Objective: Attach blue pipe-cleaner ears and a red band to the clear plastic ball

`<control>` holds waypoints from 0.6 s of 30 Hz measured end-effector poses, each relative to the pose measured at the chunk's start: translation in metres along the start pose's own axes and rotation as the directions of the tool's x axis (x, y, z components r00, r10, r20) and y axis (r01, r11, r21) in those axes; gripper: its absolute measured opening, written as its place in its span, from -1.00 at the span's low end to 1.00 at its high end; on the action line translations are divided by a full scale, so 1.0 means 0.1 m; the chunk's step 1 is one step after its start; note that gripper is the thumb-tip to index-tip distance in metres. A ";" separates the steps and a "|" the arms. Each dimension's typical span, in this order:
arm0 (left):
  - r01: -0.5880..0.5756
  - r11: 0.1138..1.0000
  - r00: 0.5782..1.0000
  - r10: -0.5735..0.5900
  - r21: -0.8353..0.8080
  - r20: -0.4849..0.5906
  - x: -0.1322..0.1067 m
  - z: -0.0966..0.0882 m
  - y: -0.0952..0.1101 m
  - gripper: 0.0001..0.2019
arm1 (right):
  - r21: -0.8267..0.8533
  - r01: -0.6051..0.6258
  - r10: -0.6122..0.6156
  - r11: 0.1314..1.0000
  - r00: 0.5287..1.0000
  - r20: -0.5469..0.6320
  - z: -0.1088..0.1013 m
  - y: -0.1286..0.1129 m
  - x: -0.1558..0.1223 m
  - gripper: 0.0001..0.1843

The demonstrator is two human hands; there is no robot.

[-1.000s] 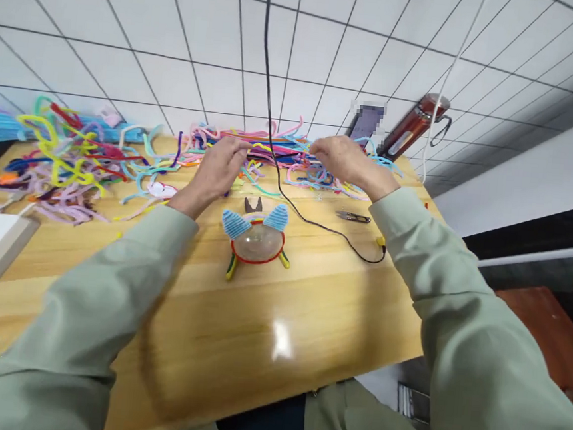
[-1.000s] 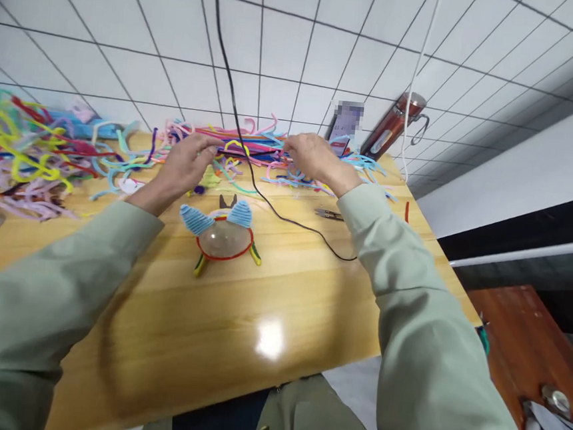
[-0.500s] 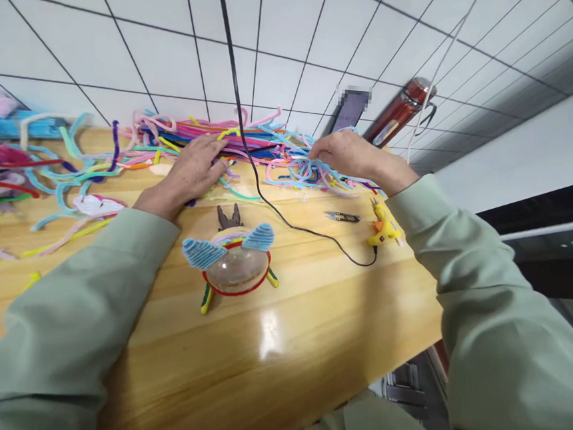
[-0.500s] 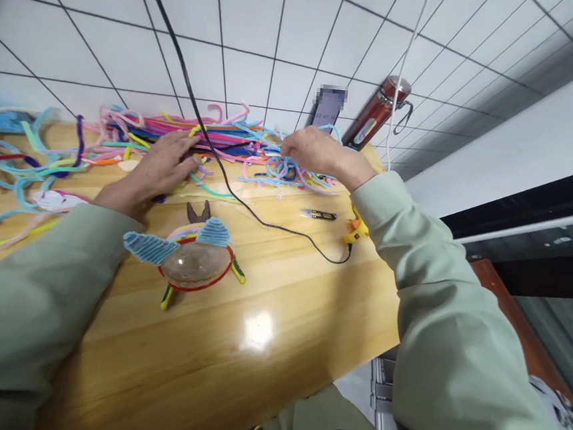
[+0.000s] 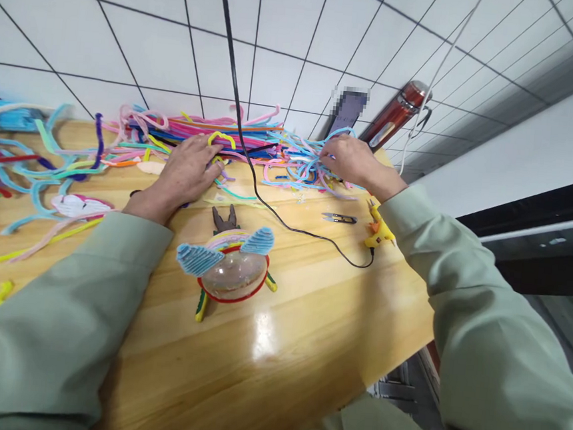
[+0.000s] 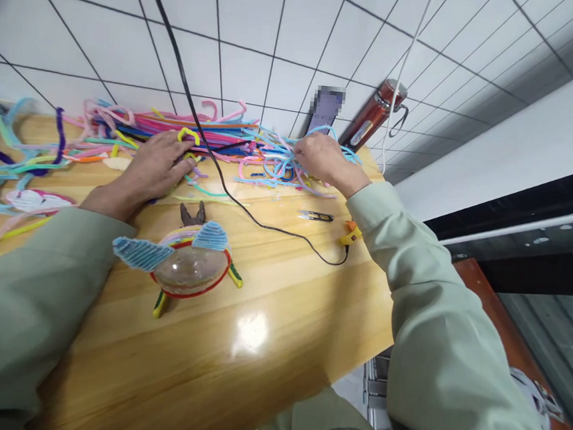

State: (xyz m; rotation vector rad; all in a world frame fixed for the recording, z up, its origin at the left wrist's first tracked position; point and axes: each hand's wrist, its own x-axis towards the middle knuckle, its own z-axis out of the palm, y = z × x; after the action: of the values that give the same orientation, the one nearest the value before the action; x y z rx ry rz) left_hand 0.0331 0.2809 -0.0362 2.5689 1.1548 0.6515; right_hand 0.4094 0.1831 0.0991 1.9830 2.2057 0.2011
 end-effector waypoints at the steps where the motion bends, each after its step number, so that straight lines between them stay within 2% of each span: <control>1: -0.002 1.000 1.000 0.002 0.001 -0.006 0.00 0.00 0.00 -0.41 | 0.031 0.009 -0.009 0.999 1.000 -0.028 -0.03 -0.08 0.03 -0.62; 4: -0.009 1.000 1.000 0.009 -0.001 -0.026 -0.01 0.01 0.00 -0.41 | 0.102 0.076 -0.070 0.992 0.996 -0.062 -0.09 -0.31 0.16 -0.56; 8: -0.009 1.000 1.000 0.010 0.013 -0.030 0.00 0.00 -0.01 -0.40 | 0.100 0.098 -0.099 0.990 0.995 0.002 -0.03 -0.44 0.36 -0.61; 10: -0.008 1.000 1.000 0.008 0.022 -0.026 0.00 -0.01 0.00 -0.38 | 0.111 0.088 -0.091 0.990 0.996 0.017 0.02 -0.38 0.43 -0.72; 12: -0.005 1.000 1.000 0.006 0.031 -0.024 0.00 -0.03 0.03 -0.36 | 0.186 0.064 -0.060 0.981 0.998 -0.027 0.06 -0.26 0.50 -0.82; 15: -0.002 0.998 1.000 0.002 0.057 -0.008 0.00 -0.06 0.07 -0.34 | 0.405 -0.003 0.071 0.914 0.986 -0.154 0.11 -0.02 0.55 -0.88; 18: 0.006 0.996 1.000 -0.008 0.084 0.024 0.01 -0.10 0.10 -0.33 | 0.560 -0.043 0.213 0.828 0.946 -0.243 0.15 0.20 0.57 -0.85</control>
State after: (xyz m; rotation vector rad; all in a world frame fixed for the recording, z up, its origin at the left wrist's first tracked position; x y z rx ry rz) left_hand 0.0350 0.2755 -0.0235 2.6336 1.2069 0.5799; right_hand 0.4260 0.2419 0.0868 2.5532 2.5275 -0.1572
